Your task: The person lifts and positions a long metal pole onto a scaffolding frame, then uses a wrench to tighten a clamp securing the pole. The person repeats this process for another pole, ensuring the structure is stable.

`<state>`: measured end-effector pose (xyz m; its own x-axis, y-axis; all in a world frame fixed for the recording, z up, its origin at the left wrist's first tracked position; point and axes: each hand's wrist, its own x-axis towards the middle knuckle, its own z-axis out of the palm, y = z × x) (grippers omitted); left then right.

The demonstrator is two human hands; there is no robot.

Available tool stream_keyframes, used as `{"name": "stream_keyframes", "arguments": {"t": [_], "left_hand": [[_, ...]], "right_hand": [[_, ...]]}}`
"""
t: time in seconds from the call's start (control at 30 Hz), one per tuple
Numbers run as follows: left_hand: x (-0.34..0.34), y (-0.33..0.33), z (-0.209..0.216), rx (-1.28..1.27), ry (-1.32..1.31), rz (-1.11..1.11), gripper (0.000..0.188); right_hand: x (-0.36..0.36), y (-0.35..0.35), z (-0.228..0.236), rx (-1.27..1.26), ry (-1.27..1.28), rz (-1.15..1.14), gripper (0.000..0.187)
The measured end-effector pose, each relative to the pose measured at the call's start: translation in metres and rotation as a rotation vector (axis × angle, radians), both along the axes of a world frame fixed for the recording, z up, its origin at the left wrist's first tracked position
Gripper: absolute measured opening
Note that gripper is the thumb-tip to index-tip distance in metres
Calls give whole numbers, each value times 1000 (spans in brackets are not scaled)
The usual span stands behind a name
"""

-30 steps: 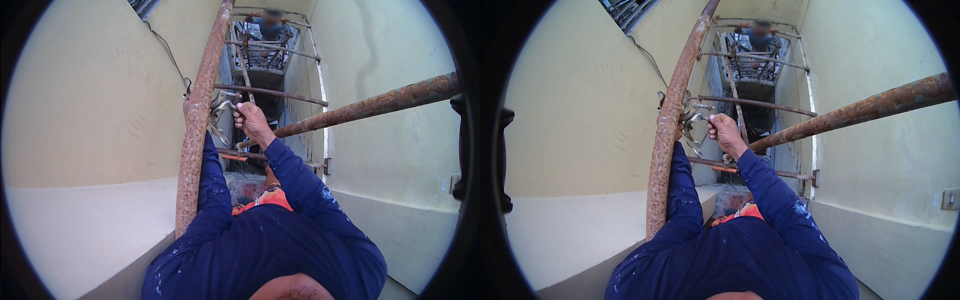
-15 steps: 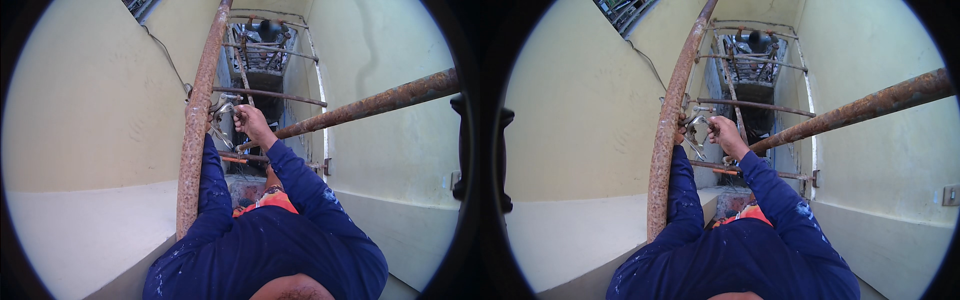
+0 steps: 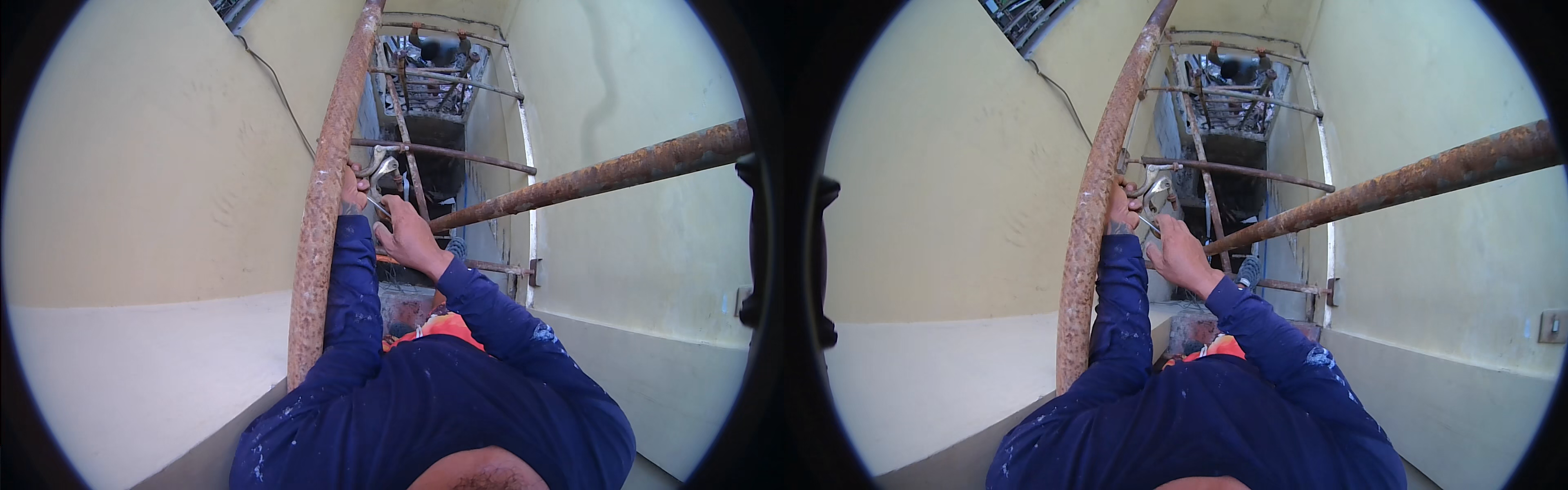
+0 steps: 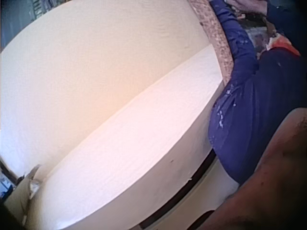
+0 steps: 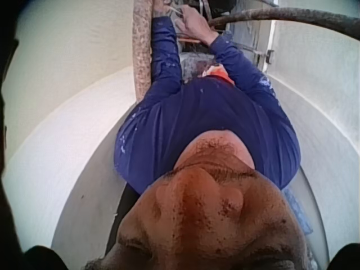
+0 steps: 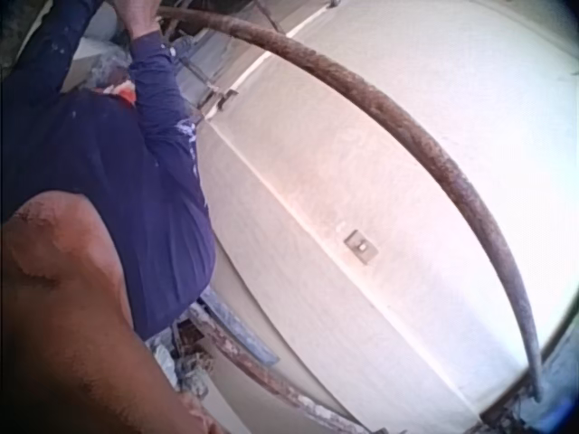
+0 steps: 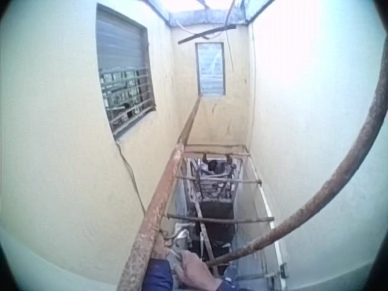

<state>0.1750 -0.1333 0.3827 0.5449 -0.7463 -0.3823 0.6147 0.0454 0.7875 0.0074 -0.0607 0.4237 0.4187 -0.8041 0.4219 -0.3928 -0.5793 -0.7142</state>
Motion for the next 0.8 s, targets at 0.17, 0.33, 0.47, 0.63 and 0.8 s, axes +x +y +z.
{"name": "stream_keyframes", "arguments": {"t": [0.17,0.33,0.47,0.63,0.8], "left_hand": [[-16,-6,29,210,53,57,14],[-10,6,15,113,127,48,21],[-8,6,-1,-41,25,25,33],[8,-7,-40,-78,-84,73,41],[9,-2,-36,-55,99,60,32]], "right_hand": [[-2,-13,1,227,257,86,20],[-7,-17,11,375,207,246,18],[-10,-31,-4,586,-117,428,17],[-36,-33,37,1101,-285,477,17],[-65,-16,17,1207,-385,271,13]]}}
